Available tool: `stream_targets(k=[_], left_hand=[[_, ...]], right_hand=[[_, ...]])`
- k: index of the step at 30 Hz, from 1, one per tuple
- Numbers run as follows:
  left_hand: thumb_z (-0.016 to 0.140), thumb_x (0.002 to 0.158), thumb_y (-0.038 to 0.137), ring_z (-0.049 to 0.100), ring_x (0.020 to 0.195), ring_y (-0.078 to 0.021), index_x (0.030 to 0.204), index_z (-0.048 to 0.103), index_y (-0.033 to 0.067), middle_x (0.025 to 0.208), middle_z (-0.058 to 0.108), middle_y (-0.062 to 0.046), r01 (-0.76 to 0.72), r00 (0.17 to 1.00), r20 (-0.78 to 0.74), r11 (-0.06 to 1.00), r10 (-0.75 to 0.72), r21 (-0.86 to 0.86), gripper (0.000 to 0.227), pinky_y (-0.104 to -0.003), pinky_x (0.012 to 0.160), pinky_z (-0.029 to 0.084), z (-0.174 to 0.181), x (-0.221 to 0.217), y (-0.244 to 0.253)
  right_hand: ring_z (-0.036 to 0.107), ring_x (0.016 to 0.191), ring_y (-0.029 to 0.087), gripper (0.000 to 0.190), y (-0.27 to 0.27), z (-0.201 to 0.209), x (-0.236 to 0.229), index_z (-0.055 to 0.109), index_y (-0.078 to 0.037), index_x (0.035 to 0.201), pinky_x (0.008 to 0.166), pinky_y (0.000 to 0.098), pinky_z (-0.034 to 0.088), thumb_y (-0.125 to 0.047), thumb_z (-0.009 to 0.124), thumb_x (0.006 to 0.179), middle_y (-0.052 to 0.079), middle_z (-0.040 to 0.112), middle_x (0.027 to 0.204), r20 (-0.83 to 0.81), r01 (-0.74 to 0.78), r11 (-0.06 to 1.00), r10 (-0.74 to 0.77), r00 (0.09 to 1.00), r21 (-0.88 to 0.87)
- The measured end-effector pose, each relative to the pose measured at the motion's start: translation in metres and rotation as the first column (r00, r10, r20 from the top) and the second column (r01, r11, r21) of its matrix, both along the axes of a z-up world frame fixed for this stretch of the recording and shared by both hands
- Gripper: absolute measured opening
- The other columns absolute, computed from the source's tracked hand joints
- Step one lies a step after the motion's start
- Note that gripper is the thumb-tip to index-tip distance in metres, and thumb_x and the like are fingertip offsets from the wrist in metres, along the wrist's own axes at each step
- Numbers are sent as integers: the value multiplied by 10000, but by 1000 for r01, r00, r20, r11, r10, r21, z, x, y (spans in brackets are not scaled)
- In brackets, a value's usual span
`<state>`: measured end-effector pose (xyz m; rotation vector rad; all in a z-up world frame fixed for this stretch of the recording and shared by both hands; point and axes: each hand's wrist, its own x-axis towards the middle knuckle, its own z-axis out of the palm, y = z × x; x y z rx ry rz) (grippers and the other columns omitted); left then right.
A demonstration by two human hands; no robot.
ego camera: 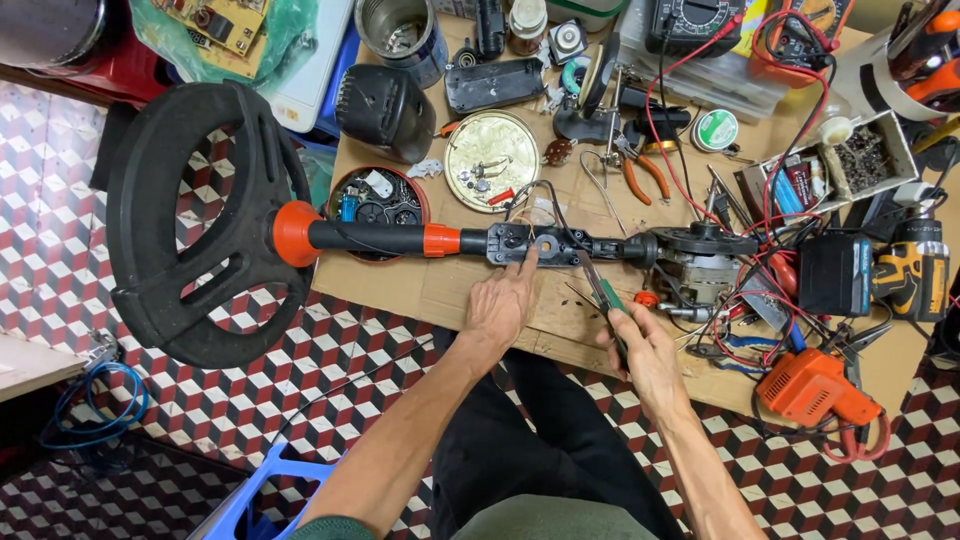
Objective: Repairing and reassembling the motor and handle assembly of a handheld electric string trimmer.
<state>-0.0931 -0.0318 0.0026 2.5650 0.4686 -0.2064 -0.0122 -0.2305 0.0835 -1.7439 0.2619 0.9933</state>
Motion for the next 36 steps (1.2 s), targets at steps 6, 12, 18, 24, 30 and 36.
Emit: stream_targets(k=[6, 12, 18, 24, 30, 36], left_hand=[[670, 950, 295, 734, 733, -224, 1009, 741, 62, 831, 777, -102, -627, 750, -231, 553, 620, -548, 251, -362, 718, 561, 12, 15, -40], [709, 935, 213, 699, 656, -198, 989, 727, 67, 758, 743, -64, -607, 694, -41, 554, 719, -570, 157, -347, 646, 535, -11, 21, -54], [714, 929, 173, 625, 967, -301, 1050, 695, 80, 1002, 669, -114, -321, 879, 347, 944, 327, -75, 154, -439, 871, 485, 15, 37, -11], [779, 822, 236, 600, 1039, -360, 1095, 646, 38, 1043, 650, -165, -94, 965, 243, 995, 101, -41, 362, -480, 914, 453, 7, 65, 32], [788, 822, 279, 606, 1024, -382, 1093, 747, 73, 1096, 661, -184, 185, 981, 88, 973, -174, -139, 344, -478, 894, 472, -13, 80, 60], [706, 884, 285, 608, 969, -368, 1123, 766, 95, 1121, 733, -120, 275, 961, 89, 907, -260, -318, 311, -450, 890, 491, -27, 87, 79]], right_hand=[[503, 482, 110, 375, 7, -5, 39, 633, -67, 1297, 427, 270, 401, -241, 531, 981, 48, 722, 813, 69, -166, 980, 174, 982, -111], [497, 478, 102, 434, 12, -11, 52, 628, -109, 1375, 417, 271, 395, -236, 532, 971, 41, 705, 771, 70, -243, 965, 250, 966, -101], [489, 502, 109, 387, 17, -2, 21, 689, -127, 1280, 472, 284, 396, -363, 527, 1018, 30, 665, 722, 83, -93, 982, 108, 991, -167], [569, 665, 85, 301, -2, -58, -36, 743, 10, 1041, 635, 243, 467, -274, 653, 1006, 18, 636, 771, 49, 193, 976, -199, 979, 101], [645, 621, 173, 452, 76, -47, -61, 422, 77, 1269, 577, 312, 543, -60, 656, 908, 108, 685, 839, -241, 539, 815, -490, 838, 214], [578, 517, 151, 765, 156, -23, -63, 218, -75, 1563, 451, 281, 489, -159, 601, 907, 87, 660, 833, -97, 632, 764, -625, 775, 127]])
